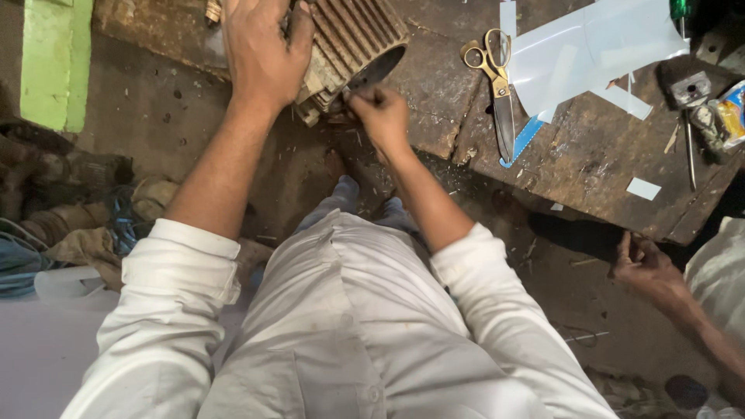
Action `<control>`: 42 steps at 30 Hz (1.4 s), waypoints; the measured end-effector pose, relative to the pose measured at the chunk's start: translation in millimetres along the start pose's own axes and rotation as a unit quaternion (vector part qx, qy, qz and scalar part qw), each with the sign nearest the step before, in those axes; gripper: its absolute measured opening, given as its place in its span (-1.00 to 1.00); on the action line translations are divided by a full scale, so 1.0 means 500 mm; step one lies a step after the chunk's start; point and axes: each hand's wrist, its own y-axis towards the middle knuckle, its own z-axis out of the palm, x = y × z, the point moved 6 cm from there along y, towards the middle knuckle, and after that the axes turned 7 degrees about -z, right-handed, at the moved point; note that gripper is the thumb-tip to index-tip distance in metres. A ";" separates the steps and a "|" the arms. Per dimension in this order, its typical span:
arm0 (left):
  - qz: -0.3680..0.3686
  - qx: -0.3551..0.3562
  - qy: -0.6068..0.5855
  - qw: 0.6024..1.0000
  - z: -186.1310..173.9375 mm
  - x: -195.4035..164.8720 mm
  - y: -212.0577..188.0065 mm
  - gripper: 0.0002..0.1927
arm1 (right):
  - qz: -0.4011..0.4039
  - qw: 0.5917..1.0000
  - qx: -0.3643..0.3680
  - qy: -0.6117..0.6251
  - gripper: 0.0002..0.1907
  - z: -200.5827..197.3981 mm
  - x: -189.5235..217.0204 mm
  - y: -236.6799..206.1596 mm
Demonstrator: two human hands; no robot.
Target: The person cuts small white strips with scissors and inserts them into the slots of a cylindrical motor housing. The person repeats this process multiple times, handling the strips and the motor housing throughout the clip.
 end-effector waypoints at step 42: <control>-0.382 0.147 -0.480 0.775 0.132 0.363 -0.019 -0.26 | -0.130 0.956 0.019 -0.261 -0.68 0.015 0.092 -0.010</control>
